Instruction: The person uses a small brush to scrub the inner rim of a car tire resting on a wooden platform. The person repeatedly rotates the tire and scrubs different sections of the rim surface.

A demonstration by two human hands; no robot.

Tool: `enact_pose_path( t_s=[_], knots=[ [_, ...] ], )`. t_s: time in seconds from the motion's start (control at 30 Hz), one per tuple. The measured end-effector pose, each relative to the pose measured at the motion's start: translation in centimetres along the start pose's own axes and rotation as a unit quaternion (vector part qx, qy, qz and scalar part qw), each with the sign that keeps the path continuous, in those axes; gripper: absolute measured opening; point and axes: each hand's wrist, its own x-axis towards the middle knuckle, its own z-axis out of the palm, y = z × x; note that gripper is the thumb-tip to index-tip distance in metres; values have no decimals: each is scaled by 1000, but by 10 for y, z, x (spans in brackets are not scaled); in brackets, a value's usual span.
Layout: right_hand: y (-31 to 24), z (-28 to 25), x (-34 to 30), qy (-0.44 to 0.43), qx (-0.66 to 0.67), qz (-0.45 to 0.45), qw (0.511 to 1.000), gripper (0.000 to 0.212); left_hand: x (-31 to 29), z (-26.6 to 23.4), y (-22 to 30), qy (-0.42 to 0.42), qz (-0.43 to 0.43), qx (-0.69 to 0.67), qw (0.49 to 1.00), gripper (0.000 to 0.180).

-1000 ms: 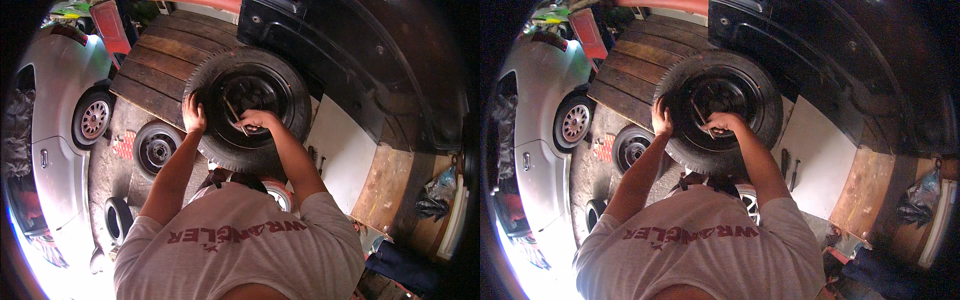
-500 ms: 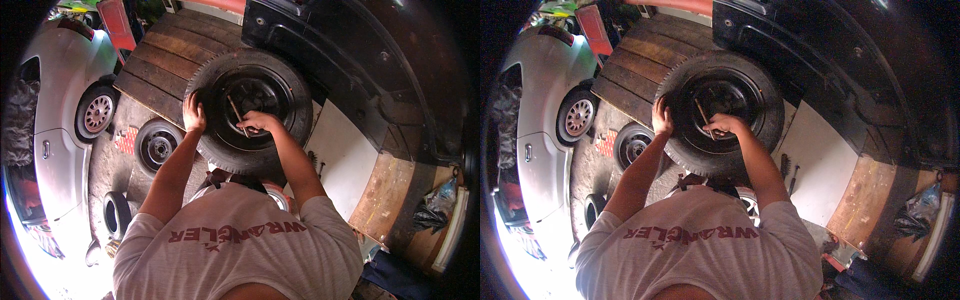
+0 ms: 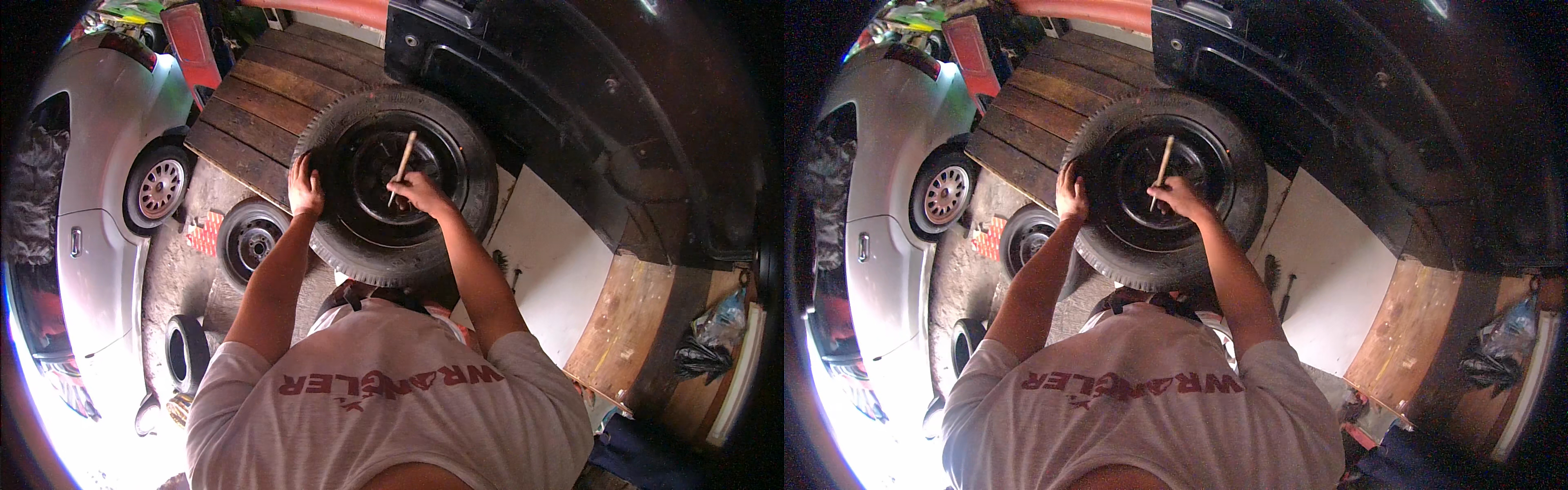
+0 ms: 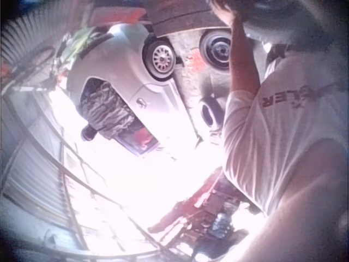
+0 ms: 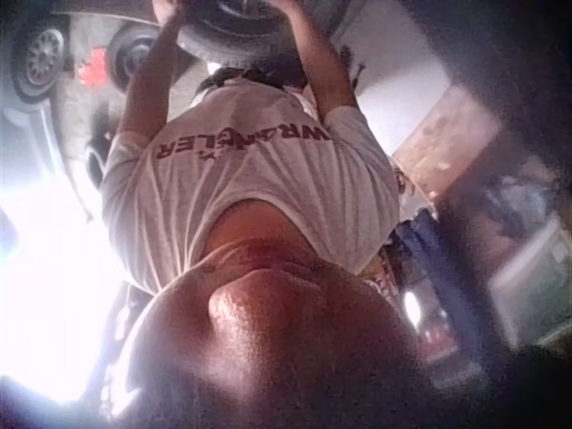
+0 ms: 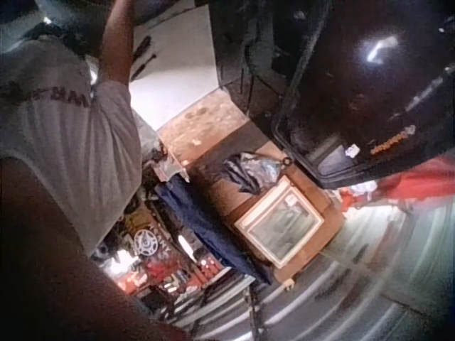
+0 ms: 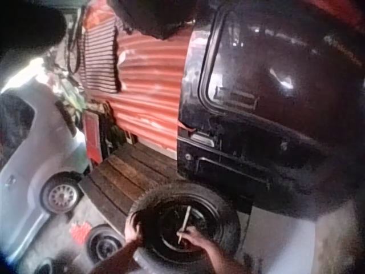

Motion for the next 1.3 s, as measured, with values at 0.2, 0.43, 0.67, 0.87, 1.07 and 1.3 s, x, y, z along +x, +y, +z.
enact_pose_path(
  t_s=[0.2, 0.43, 0.67, 0.87, 1.07, 1.3],
  knots=[
    [15, -6, 8, 139, 56, -102, 984, 10, 2, 0, 2, 3, 4, -26, 1000, 45],
    [24, 4, 39, 217, 3, -133, 967, 16, -1, -2, 4, -15, -14, -1, 1000, 47],
    [5, 9, 69, 283, -212, -122, 927, 19, -4, -5, 9, -30, -9, -4, 999, 48],
    [-5, 11, 76, 289, -305, -140, 896, 21, -2, -9, 16, -86, -8, 27, 996, 50],
    [-11, 25, 55, 276, -310, -67, 907, 14, 24, -9, 6, -105, 14, -30, 994, 55],
    [1, 26, 54, 341, -235, -43, 909, 12, 58, -6, -9, -172, 57, -16, 983, 52]
  ],
)
